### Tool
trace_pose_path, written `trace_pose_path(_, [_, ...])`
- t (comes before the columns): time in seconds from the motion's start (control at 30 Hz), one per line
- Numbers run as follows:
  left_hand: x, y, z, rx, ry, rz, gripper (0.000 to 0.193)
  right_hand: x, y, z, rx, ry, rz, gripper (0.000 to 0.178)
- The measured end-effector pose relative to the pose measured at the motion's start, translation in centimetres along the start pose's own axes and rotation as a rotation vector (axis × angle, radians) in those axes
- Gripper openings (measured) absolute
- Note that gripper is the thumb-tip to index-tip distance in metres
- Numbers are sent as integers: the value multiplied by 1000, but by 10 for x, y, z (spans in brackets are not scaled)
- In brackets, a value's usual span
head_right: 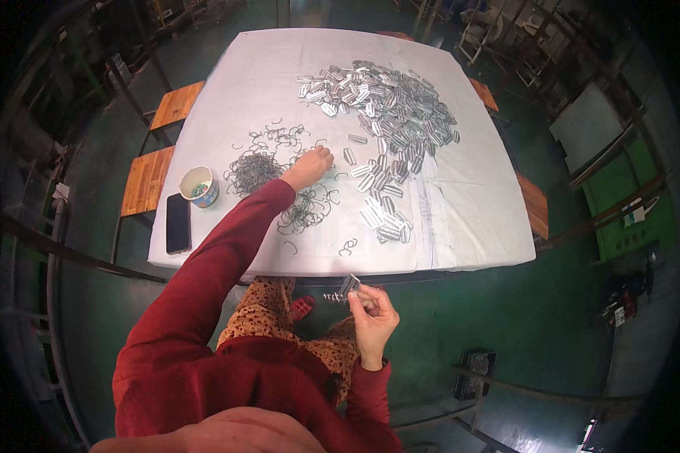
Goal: The person repeatedly picks up small metal clips and wire loops from a table, inserts the loops into the clips, and places the assembled units into a nearby container. The process is continuous and repetitive throughout the clip.
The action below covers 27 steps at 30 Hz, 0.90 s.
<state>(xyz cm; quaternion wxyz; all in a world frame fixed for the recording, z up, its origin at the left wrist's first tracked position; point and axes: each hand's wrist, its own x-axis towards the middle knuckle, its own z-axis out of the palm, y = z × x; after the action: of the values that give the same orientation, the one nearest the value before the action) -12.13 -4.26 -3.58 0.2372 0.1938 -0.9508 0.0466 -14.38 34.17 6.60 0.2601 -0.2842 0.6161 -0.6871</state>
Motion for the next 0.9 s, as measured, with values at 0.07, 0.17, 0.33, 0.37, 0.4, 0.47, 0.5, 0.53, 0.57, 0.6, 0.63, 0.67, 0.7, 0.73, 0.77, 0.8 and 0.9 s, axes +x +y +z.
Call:
trace_pose_path(0.07, [-5, 11, -11, -231, 19, -178, 11, -1, 0, 1, -41, -1, -8, 18])
trace_pose_path(0.17, [-19, 36, -22, -534, 94, -283, 16, -2, 14, -6, -180, 14, -60, 18])
trace_pose_path(0.33, [-68, 110, -87, -1062, -80, -454, 31, -4, 12, 1, -11, 35, 27, 15])
trace_pose_path(0.37, [-77, 128, -97, -1177, -58, -416, 27, -7, 12, -1, 3, 55, 45, 16])
trace_pose_path(0.4, [-83, 139, -108, -1271, -21, -384, 23, -6, 16, 0, 34, 60, 51, 17])
trace_pose_path(0.47, [-92, 165, -134, -1439, -164, -542, 22, -5, 29, -2, 140, 75, 81, 19])
trace_pose_path(0.5, [-96, 175, -142, -1522, -173, -536, 20, -5, 34, -3, 175, 76, 81, 20])
trace_pose_path(0.53, [-101, 182, -150, -1598, -173, -538, 19, -5, 36, -2, 181, 82, 93, 20])
trace_pose_path(0.57, [-106, 190, -155, -1630, -186, -536, 17, -6, 37, -1, 187, 89, 103, 20])
trace_pose_path(0.6, [-110, 197, -160, -1660, -192, -534, 16, -5, 38, 0, 193, 90, 110, 20])
trace_pose_path(0.63, [-112, 201, -163, -1689, -198, -531, 14, -5, 38, 2, 210, 96, 109, 18])
trace_pose_path(0.67, [-113, 205, -163, -1591, -140, -456, 13, -6, 38, 2, 213, 103, 102, 18])
trace_pose_path(0.7, [-116, 207, -160, -1489, -80, -383, 12, -7, 37, 3, 218, 107, 94, 17])
trace_pose_path(0.73, [-119, 209, -157, -1386, -22, -312, 10, -9, 36, 5, 222, 110, 85, 17])
trace_pose_path(0.77, [-120, 209, -156, -1371, -44, -319, 9, -10, 34, 6, 227, 111, 80, 17])
trace_pose_path(0.8, [-121, 210, -154, -1300, -5, -293, 9, -10, 32, 8, 230, 114, 74, 18])
trace_pose_path(0.9, [-123, 214, -151, -1149, 84, -234, 8, -14, 27, 11, 191, 107, 62, 19])
